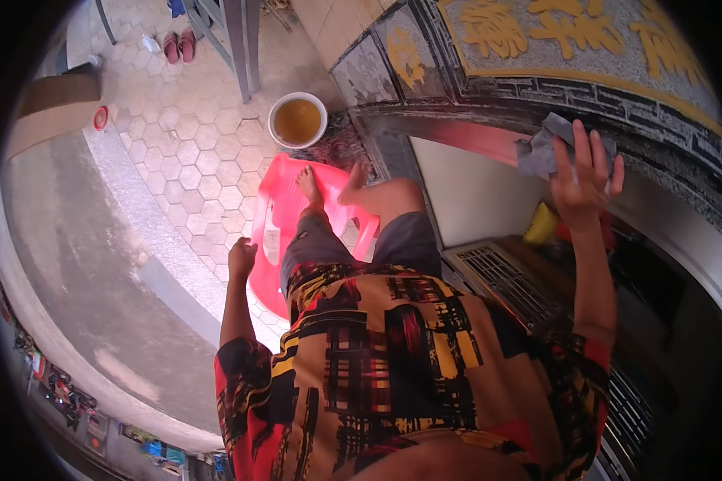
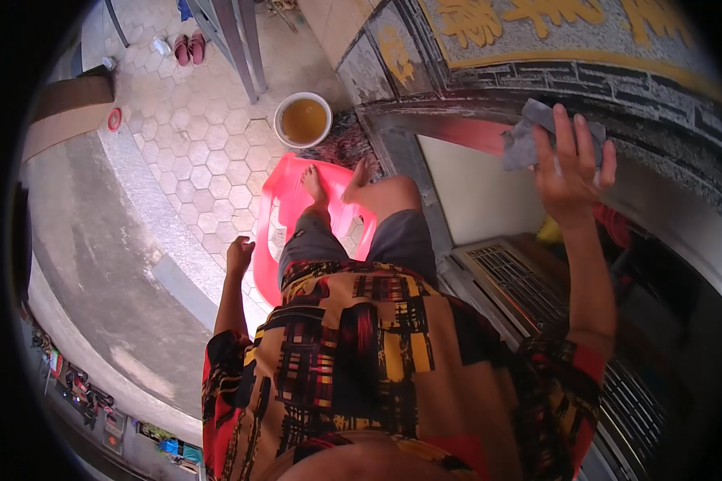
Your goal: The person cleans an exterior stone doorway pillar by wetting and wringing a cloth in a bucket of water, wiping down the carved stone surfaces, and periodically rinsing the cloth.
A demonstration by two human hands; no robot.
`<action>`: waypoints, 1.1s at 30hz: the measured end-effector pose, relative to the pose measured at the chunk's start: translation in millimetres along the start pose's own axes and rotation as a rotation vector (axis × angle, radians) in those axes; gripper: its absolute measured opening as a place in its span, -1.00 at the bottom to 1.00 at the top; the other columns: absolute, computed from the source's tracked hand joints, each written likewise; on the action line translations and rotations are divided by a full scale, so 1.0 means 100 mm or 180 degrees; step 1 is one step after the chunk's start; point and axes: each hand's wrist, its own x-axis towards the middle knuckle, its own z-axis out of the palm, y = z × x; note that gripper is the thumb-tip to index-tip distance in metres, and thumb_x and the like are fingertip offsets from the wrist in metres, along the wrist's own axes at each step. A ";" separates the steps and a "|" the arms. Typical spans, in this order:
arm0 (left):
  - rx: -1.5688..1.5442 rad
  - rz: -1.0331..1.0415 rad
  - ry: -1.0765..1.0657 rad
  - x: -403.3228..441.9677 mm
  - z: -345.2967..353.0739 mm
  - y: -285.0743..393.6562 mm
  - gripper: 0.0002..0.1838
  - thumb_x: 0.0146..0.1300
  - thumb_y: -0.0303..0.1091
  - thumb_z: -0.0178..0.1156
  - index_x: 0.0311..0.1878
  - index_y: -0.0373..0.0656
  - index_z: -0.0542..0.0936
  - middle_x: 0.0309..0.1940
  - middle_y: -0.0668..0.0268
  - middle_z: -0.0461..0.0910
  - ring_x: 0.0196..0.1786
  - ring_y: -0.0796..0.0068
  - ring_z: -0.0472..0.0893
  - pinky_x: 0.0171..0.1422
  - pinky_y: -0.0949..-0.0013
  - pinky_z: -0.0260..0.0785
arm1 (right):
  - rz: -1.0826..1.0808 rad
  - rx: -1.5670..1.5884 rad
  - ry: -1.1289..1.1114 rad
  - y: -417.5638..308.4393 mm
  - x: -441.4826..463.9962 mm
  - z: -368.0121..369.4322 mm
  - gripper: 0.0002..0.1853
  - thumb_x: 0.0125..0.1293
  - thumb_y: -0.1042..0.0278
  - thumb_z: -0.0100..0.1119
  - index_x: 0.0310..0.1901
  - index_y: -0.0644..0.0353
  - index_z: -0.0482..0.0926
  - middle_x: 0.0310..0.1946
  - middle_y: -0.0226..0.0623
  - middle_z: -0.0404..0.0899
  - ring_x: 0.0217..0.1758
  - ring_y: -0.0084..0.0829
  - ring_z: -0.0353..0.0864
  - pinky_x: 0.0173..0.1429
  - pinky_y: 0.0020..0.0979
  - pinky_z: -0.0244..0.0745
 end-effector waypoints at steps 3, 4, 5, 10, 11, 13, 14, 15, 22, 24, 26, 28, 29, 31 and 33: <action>-0.0012 -0.0453 -0.0107 -0.10 0.19 -0.18 -0.59 0.16 -0.19 0.25 -0.02 -0.28 0.59 -0.25 -0.05 0.67 -0.13 -0.01 0.67 -0.03 0.12 0.49 | -0.0001 -0.0069 0.0033 -0.03 0.02 0.02 -0.71 0.08 0.27 0.23 -0.11 -0.24 0.66 0.19 -0.55 0.54 0.25 -0.47 0.42 0.39 -0.14 0.01; 0.0035 -0.0447 -0.0076 -0.12 0.29 -0.28 -0.60 0.16 -0.19 0.25 -0.02 -0.27 0.59 -0.27 -0.04 0.68 -0.13 -0.02 0.67 -0.04 0.11 0.49 | 0.0023 -0.0110 0.0052 -0.04 0.02 0.04 -0.72 0.09 0.28 0.21 -0.12 -0.24 0.66 0.18 -0.55 0.54 0.25 -0.47 0.42 0.39 -0.14 0.01; 0.0086 -0.0436 -0.0046 -0.15 0.37 -0.35 -0.61 0.16 -0.19 0.25 -0.03 -0.26 0.59 -0.28 -0.02 0.68 -0.14 -0.02 0.67 -0.04 0.11 0.49 | 0.0052 -0.0152 0.0069 -0.04 0.01 0.04 -0.73 0.11 0.29 0.19 -0.13 -0.24 0.66 0.17 -0.55 0.55 0.25 -0.47 0.42 0.38 -0.14 0.01; -0.0076 -0.0541 -0.0090 -0.36 0.94 -0.59 -0.65 0.15 -0.23 0.24 -0.06 -0.23 0.58 -0.29 -0.02 0.67 -0.13 -0.01 0.66 -0.03 0.06 0.48 | 0.0049 -0.0312 0.0124 -0.09 0.01 0.09 -0.70 0.11 0.36 0.14 -0.13 -0.25 0.67 0.16 -0.52 0.56 0.27 -0.43 0.40 0.40 -0.14 0.00; -0.0130 -0.0551 -0.0072 -0.43 1.01 -0.55 -0.65 0.15 -0.23 0.24 -0.06 -0.23 0.58 -0.29 -0.02 0.67 -0.13 -0.01 0.66 -0.03 0.06 0.48 | 0.0010 -0.0324 0.0165 -0.10 0.01 0.08 -0.70 0.11 0.36 0.14 -0.13 -0.25 0.67 0.16 -0.52 0.56 0.27 -0.43 0.40 0.40 -0.14 0.00; -0.0168 -0.0723 -0.0007 -0.58 1.19 -0.46 -0.66 0.13 -0.24 0.26 -0.09 -0.26 0.61 -0.30 -0.04 0.67 -0.16 0.00 0.67 -0.06 0.11 0.50 | 0.0042 -0.0348 0.0095 -0.12 0.01 0.08 -0.65 0.09 0.39 0.13 -0.09 -0.23 0.68 0.17 -0.50 0.56 0.28 -0.42 0.40 0.43 -0.14 -0.02; -0.0222 -0.0726 0.0026 -0.65 1.37 -0.55 -0.66 0.13 -0.24 0.26 -0.09 -0.26 0.61 -0.30 -0.04 0.67 -0.16 0.00 0.67 -0.06 0.11 0.50 | 0.0076 -0.0304 0.0040 -0.13 0.00 0.07 -0.57 -0.01 0.42 0.15 -0.06 -0.22 0.68 0.20 -0.47 0.53 0.29 -0.41 0.40 0.47 -0.14 -0.05; -0.0132 -0.0764 -0.0034 -0.70 1.58 -0.67 -0.66 0.13 -0.26 0.25 -0.07 -0.25 0.59 -0.32 -0.01 0.65 -0.18 -0.01 0.65 -0.07 0.06 0.48 | 0.0061 -0.0319 0.0112 -0.13 -0.01 0.08 -0.57 -0.01 0.42 0.15 -0.06 -0.22 0.68 0.20 -0.47 0.53 0.29 -0.41 0.40 0.47 -0.14 -0.05; 0.0365 -0.0877 0.0152 -1.12 2.58 -0.91 -0.66 0.13 -0.29 0.26 -0.04 -0.22 0.54 -0.14 0.01 0.55 -0.09 -0.02 0.57 -0.03 0.02 0.44 | -0.0304 -0.0256 0.0485 0.02 -0.19 0.31 -0.34 -0.08 0.52 0.13 0.16 -0.18 0.58 0.30 -0.41 0.43 0.35 -0.30 0.40 0.40 -0.13 0.18; 0.0650 -0.1137 0.0329 -1.29 2.73 -0.85 -0.59 0.11 -0.31 0.28 0.03 -0.23 0.52 0.01 -0.04 0.48 0.06 -0.06 0.51 0.08 0.03 0.41 | -0.0649 -0.0506 0.1156 0.11 -0.12 0.49 -0.73 0.15 0.22 0.07 -0.10 -0.15 0.59 0.07 -0.35 0.50 0.08 -0.25 0.46 0.24 -0.12 0.24; 0.0930 -0.1070 0.0867 -1.45 3.01 -0.93 -0.54 0.11 -0.31 0.29 0.09 -0.23 0.49 0.09 -0.05 0.43 0.13 -0.08 0.45 0.13 0.02 0.38 | -0.0626 -0.0441 0.1344 0.23 -0.23 0.99 -0.78 0.25 0.24 0.02 -0.11 -0.08 0.59 -0.02 -0.30 0.57 -0.02 -0.26 0.55 0.14 -0.17 0.35; 0.1164 -0.1307 0.1367 -1.71 3.19 -0.79 -0.33 0.08 -0.29 0.33 0.28 -0.19 0.35 0.26 -0.04 0.29 0.29 -0.10 0.32 0.25 -0.02 0.29 | -0.0675 -0.0513 0.1545 0.03 -0.20 0.72 -0.72 0.29 0.06 0.04 -0.12 -0.03 0.63 0.05 -0.14 0.53 0.05 -0.13 0.52 0.28 -0.01 0.22; 0.1191 -0.1290 0.1393 -1.87 3.29 -0.75 -0.33 0.08 -0.29 0.33 0.28 -0.19 0.35 0.26 -0.04 0.29 0.29 -0.10 0.32 0.25 -0.02 0.29 | -0.0697 -0.0550 0.1647 -0.06 -0.18 0.59 -0.66 0.32 -0.04 0.05 -0.13 -0.01 0.65 0.09 -0.05 0.51 0.09 -0.07 0.50 0.36 0.07 0.15; 0.1029 -0.2069 0.2124 -2.11 3.64 -0.83 -0.16 0.02 -0.23 0.39 0.39 -0.08 0.23 0.25 -0.08 0.28 0.30 -0.12 0.31 0.27 -0.08 0.28 | -0.0698 -0.0438 0.1897 -0.09 -0.24 0.48 -0.74 0.17 0.10 0.13 -0.22 0.03 0.63 0.02 -0.12 0.52 0.08 -0.12 0.50 0.36 0.04 0.17; 0.0814 -0.2360 0.2580 -2.27 3.96 -0.91 -0.04 -0.03 -0.17 0.43 0.45 0.01 0.16 0.23 -0.10 0.28 0.31 -0.15 0.31 0.28 -0.13 0.28 | -0.0731 -0.0270 0.2054 -0.09 -0.24 0.43 -0.80 0.02 0.23 0.21 -0.31 0.07 0.61 -0.05 -0.19 0.54 0.08 -0.17 0.50 0.37 0.01 0.18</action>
